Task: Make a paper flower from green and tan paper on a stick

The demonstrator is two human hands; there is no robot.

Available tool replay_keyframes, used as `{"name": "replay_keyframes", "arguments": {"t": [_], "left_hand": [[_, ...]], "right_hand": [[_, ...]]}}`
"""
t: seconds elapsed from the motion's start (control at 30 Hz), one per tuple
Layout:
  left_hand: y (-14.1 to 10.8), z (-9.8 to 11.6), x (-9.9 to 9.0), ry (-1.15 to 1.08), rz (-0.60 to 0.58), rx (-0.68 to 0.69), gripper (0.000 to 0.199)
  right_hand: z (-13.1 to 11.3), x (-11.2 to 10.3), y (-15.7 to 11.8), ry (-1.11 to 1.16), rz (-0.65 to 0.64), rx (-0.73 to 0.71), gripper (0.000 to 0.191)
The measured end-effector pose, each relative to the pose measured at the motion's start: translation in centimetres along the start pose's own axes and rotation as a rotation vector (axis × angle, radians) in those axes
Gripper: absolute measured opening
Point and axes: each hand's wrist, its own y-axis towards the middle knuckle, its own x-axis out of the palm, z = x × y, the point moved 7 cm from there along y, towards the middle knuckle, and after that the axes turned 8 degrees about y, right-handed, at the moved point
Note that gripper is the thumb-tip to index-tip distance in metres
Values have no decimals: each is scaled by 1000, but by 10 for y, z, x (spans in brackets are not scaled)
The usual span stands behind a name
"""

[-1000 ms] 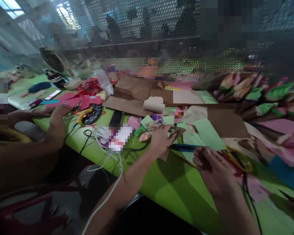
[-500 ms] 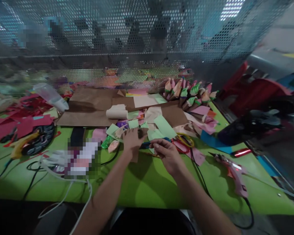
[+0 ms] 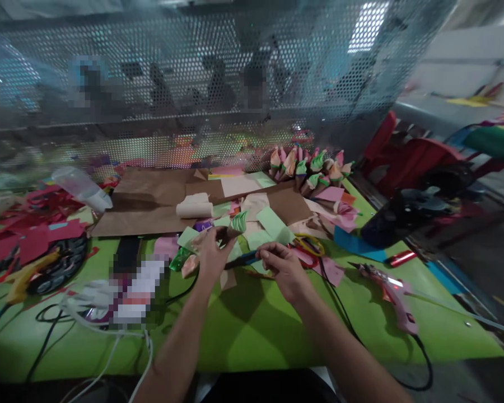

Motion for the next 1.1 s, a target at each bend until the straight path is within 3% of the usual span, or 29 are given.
{"name": "replay_keyframes", "arguments": {"t": [0.3,0.6,0.87,1.1], "left_hand": [[-10,12,2,-384,5,-116,23],[-21,12,30,-790,-243,-312,42],[-21,14,27,-828,-277,-324,29],[-21,4,31,-757,-285,-314,25]], "right_hand": [[-2,1,1,-3,30,-37,39],[-1,2,2,-10,-17,-53,37],[-2,3,2,16,-28,-63,40],[-4,7,-1,-26,-14,-74,39]]}}
